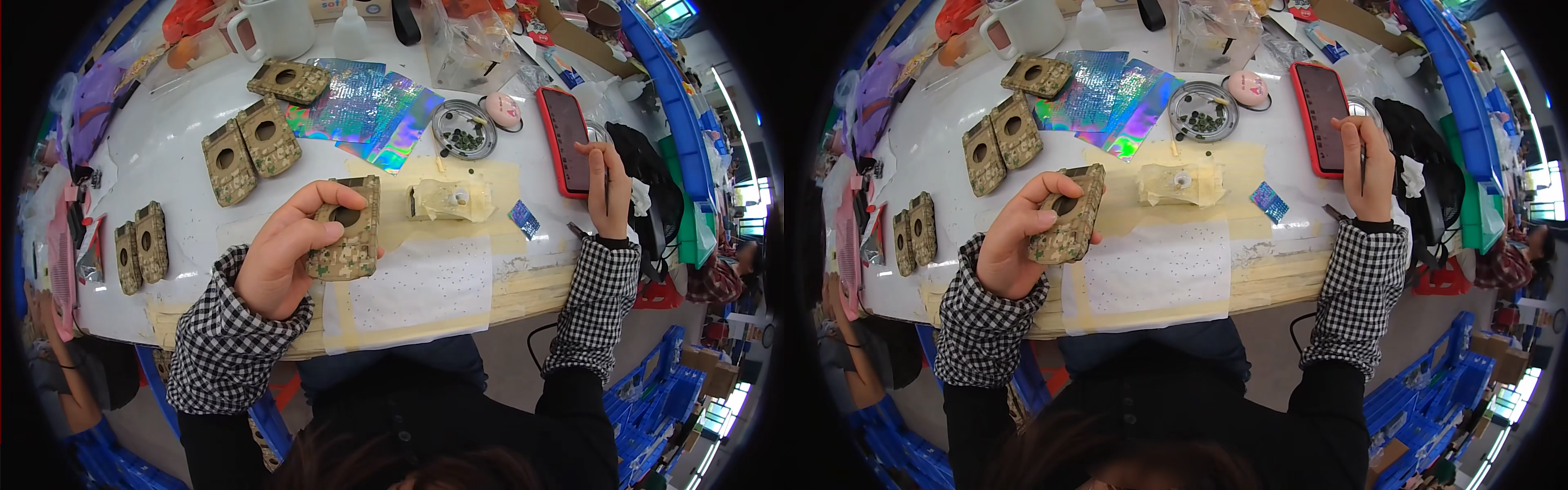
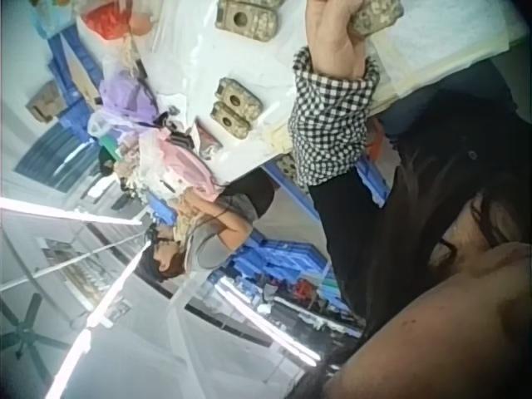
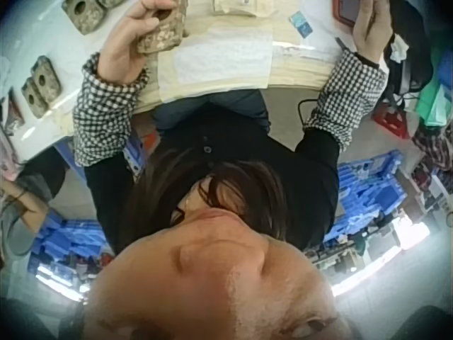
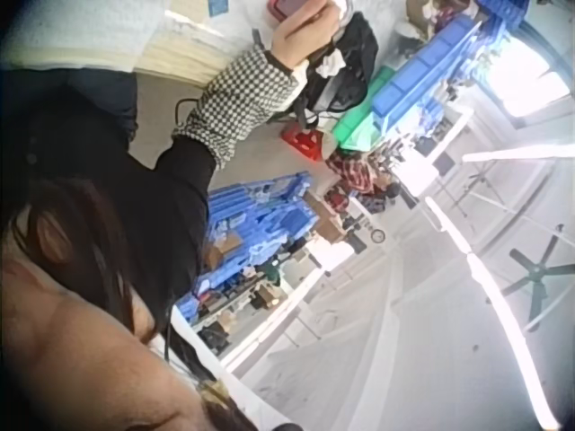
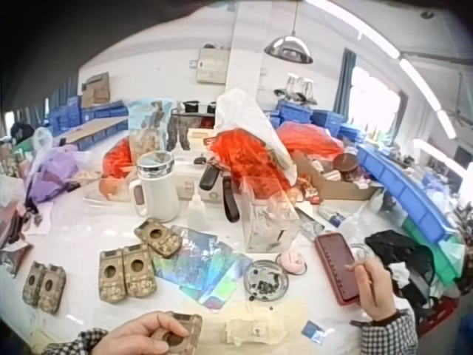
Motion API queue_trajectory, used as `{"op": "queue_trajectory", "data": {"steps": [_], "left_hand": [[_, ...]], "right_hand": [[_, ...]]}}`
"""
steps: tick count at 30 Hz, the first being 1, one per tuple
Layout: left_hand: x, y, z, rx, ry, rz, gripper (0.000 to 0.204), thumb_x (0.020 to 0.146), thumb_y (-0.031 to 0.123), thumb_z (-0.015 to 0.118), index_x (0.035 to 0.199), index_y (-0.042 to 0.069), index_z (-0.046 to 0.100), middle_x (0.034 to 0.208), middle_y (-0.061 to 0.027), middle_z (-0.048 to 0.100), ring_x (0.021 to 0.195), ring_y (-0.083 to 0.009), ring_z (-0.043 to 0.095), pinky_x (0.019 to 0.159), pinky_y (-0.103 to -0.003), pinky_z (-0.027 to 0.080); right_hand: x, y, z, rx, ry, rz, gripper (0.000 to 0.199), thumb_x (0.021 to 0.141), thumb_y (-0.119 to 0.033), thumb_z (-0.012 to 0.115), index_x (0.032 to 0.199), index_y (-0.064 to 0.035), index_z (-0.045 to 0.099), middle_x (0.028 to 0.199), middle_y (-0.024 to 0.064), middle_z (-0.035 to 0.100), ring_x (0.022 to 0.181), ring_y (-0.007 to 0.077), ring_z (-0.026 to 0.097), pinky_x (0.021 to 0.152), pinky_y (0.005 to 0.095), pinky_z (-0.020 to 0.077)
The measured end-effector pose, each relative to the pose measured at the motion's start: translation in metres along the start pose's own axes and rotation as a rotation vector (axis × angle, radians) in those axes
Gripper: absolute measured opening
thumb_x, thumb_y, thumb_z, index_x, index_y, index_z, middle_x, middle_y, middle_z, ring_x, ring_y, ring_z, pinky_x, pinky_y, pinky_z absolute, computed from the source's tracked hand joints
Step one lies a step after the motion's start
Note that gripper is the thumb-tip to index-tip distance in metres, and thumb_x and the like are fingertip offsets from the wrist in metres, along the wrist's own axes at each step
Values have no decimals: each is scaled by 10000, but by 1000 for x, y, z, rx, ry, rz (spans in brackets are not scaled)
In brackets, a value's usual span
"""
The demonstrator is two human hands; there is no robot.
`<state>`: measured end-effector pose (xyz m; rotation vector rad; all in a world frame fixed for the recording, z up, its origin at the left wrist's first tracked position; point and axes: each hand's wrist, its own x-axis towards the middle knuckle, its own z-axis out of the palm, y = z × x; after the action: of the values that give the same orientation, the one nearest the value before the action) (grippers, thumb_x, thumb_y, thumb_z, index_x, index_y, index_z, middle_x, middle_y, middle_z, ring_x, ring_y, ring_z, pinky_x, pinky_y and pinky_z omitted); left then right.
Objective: Using a black marker to add detail to small camouflage-patterned toy tank turrets at a factory workstation.
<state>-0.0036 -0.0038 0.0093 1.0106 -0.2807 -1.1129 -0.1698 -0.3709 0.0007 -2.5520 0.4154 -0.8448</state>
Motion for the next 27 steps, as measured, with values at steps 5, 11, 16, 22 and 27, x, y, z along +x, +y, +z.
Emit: {"op": "queue_trajectory", "data": {"steps": [5, 11, 16, 22, 27], "left_hand": [[-2, 0, 0, -6, -5, 1, 350, 820, 170, 531, 1124, 7, 474, 1144, -166, 534, 923, -284, 622, 828, -359, 516], [0, 1, -1, -8, -15, -3, 344, 823, 164, 526, 1124, 7, 473, 1148, -163, 532, 953, -270, 607, 851, -367, 514], [-1, 1, 0, -2, -20, 3, 340, 823, 159, 521, 1121, 5, 472, 1156, -164, 530, 957, -262, 604, 864, -373, 510], [-1, 1, 0, 2, -11, 6, 335, 822, 155, 513, 1118, 3, 471, 1156, -165, 530, 963, -258, 601, 866, -373, 510], [-1, 1, 0, 7, -11, 2, 333, 822, 154, 511, 1117, 5, 471, 1142, -159, 535, 961, -253, 601, 870, -373, 510]], "right_hand": [[0, 3, -2, -121, -13, -51, 283, 1001, -208, 408, 996, 27, 567, 962, 134, 655, 951, 160, 608, 875, 260, 431], [-3, 5, -1, 23, 37, 100, 234, 973, -196, 471, 927, -4, 597, 892, 108, 646, 795, 180, 582, 760, 284, 434], [-1, 2, 0, -6, 23, 2, 241, 975, -203, 468, 935, -4, 597, 862, 107, 646, 799, 178, 580, 748, 285, 434], [-2, 2, -1, -20, 80, 36, 244, 978, -199, 459, 928, -1, 592, 843, 101, 648, 802, 169, 579, 742, 285, 434], [-3, 3, -1, 11, 52, 78, 241, 975, -193, 460, 910, -3, 593, 835, 89, 653, 784, 168, 581, 735, 280, 434]]}}
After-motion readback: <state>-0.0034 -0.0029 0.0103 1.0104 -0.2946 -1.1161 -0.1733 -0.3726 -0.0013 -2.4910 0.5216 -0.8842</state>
